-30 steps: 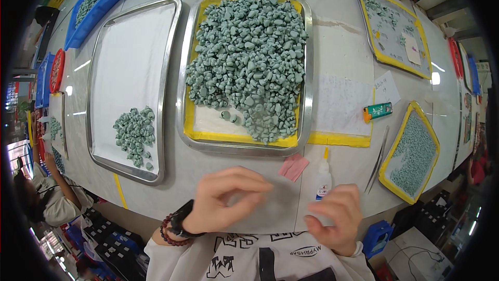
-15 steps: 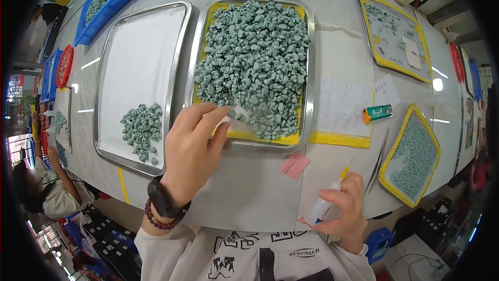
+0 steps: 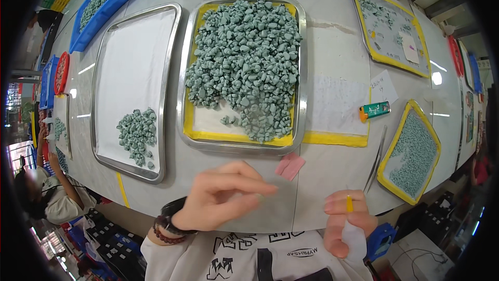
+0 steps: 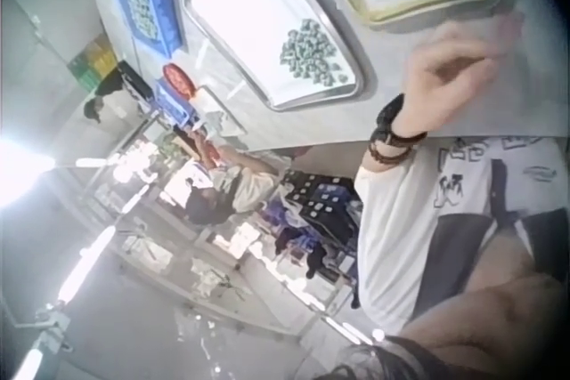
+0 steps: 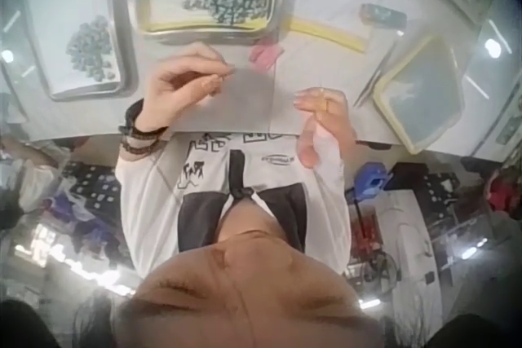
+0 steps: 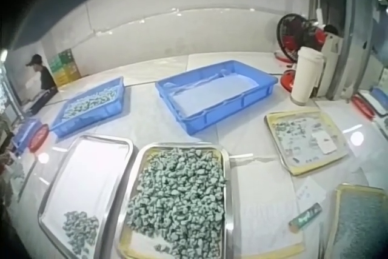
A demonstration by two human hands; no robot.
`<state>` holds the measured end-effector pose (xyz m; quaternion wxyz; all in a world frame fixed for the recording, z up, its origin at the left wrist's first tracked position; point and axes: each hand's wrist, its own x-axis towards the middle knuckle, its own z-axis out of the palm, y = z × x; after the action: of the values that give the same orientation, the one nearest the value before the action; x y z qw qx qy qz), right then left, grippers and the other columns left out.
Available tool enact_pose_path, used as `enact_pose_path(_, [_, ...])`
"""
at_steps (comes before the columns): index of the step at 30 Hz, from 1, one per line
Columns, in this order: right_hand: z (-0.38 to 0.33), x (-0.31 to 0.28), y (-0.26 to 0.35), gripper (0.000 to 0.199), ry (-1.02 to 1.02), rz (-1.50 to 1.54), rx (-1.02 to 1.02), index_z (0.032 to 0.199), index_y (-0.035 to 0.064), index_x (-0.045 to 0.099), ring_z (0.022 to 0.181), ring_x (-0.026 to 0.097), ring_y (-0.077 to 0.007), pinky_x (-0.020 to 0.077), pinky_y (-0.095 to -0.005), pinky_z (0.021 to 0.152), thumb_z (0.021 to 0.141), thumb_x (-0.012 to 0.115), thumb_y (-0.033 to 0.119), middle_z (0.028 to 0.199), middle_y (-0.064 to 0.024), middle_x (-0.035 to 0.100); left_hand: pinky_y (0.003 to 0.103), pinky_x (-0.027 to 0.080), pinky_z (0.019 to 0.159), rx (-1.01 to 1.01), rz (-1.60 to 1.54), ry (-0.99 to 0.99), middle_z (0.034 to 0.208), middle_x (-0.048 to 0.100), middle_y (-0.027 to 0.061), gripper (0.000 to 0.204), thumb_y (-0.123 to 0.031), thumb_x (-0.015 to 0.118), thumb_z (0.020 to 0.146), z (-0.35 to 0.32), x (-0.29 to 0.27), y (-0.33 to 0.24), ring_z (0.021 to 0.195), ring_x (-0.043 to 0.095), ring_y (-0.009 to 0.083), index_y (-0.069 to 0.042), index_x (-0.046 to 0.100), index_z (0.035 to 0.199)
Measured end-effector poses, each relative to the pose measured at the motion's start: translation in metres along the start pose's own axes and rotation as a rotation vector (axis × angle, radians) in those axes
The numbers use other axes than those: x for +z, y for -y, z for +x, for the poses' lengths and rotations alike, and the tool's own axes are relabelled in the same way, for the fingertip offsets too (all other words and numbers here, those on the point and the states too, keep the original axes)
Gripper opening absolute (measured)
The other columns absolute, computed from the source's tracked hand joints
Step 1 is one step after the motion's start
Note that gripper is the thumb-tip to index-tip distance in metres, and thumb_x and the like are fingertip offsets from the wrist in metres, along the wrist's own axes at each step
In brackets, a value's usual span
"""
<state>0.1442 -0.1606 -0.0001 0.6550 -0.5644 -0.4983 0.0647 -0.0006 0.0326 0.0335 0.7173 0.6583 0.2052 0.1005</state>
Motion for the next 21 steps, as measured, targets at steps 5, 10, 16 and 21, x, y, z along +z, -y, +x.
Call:
enact_pose_path(5, [0.013,0.02,-0.001,0.055,0.116,0.102,0.02,0.107,0.0026,0.046,0.073,0.06,-0.0323,0.0468,-0.0365,0.056,0.091,0.04,0.055,0.081,-0.0126,0.059,0.031,0.051,0.075,-0.451,-0.91,0.014,0.097,0.059,0.0157,0.014,-0.001,0.059,0.084,-0.005,0.018,0.038,0.086,0.06,0.0199,0.001,0.06,0.098])
enact_pose_path(10, [0.01,0.036,-0.007,0.061,0.087,0.146,0.001,0.101,0.0009,0.049,0.077,0.063,-0.039,0.0486,-0.0391,0.057,0.092,0.031,0.058,0.079,-0.0137,0.063,0.033,0.051,0.08,-0.39,-0.79,-0.01,0.101,0.059,0.0172,0.012,0.003,0.057,0.084,-0.004,0.026,0.045,0.094,0.06,0.0219,0.002,0.058,0.097])
enact_pose_path(16, [0.016,0.035,-0.01,0.068,0.177,0.131,0.064,0.096,-0.0001,0.053,0.084,0.064,-0.0405,0.0497,-0.0431,0.061,0.09,0.029,0.063,0.07,-0.0123,0.067,0.032,0.051,0.083,-0.247,-0.656,0.007,0.107,0.057,0.0158,0.025,0.011,0.056,0.082,-0.009,0.025,0.045,0.097,0.06,0.0218,0.003,0.058,0.105])
enact_pose_path(21, [0.013,0.032,-0.01,0.069,0.199,0.116,0.105,0.095,-0.0002,0.054,0.087,0.064,-0.0399,0.0498,-0.0441,0.063,0.09,0.028,0.064,0.068,-0.0119,0.067,0.03,0.051,0.083,-0.164,-0.574,-0.027,0.106,0.057,0.0148,0.035,0.014,0.056,0.08,-0.01,0.025,0.044,0.095,0.061,0.021,0.004,0.058,0.113])
